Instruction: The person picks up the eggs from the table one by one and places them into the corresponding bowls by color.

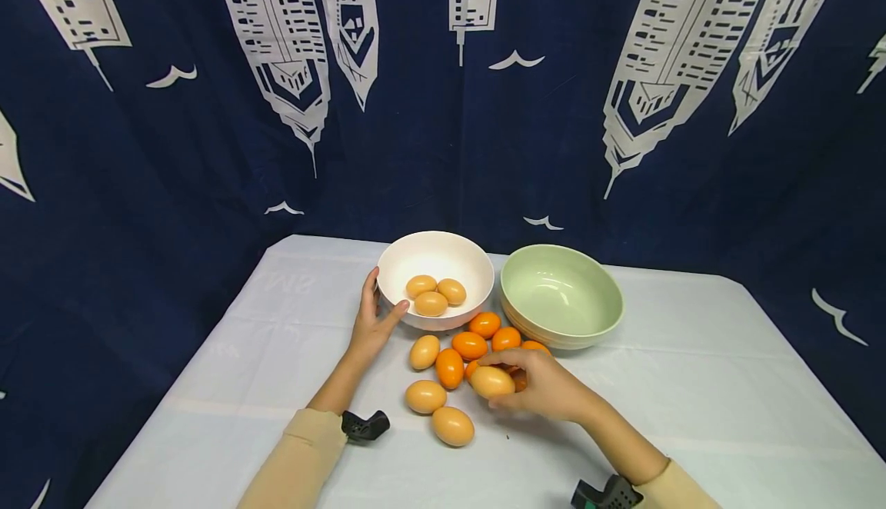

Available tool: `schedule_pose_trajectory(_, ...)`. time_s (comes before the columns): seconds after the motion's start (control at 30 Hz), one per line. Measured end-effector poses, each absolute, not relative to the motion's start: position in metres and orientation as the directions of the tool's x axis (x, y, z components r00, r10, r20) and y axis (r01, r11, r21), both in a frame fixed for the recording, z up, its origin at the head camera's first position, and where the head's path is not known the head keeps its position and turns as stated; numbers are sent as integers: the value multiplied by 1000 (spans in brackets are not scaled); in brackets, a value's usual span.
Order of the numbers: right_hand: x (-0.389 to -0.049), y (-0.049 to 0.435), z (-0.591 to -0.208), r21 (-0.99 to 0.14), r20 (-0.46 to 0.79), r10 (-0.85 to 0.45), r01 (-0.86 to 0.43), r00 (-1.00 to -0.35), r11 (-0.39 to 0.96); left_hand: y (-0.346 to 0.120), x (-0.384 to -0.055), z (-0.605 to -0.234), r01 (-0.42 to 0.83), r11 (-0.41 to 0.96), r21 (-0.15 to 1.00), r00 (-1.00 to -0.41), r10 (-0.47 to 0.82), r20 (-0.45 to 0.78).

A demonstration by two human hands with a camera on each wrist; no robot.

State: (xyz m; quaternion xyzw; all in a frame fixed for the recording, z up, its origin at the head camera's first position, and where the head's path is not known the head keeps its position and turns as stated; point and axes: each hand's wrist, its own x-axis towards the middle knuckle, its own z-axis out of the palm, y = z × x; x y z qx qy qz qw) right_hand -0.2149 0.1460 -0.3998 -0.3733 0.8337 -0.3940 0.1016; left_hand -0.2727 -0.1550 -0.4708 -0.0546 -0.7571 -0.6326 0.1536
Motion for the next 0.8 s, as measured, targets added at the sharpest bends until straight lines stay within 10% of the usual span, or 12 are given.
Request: schedule_pose_trajectory(0.8,-256,117,-369,-738,129,-689,-533,-713,414,-156,-273,-471,274,199,941,-947,-115,300)
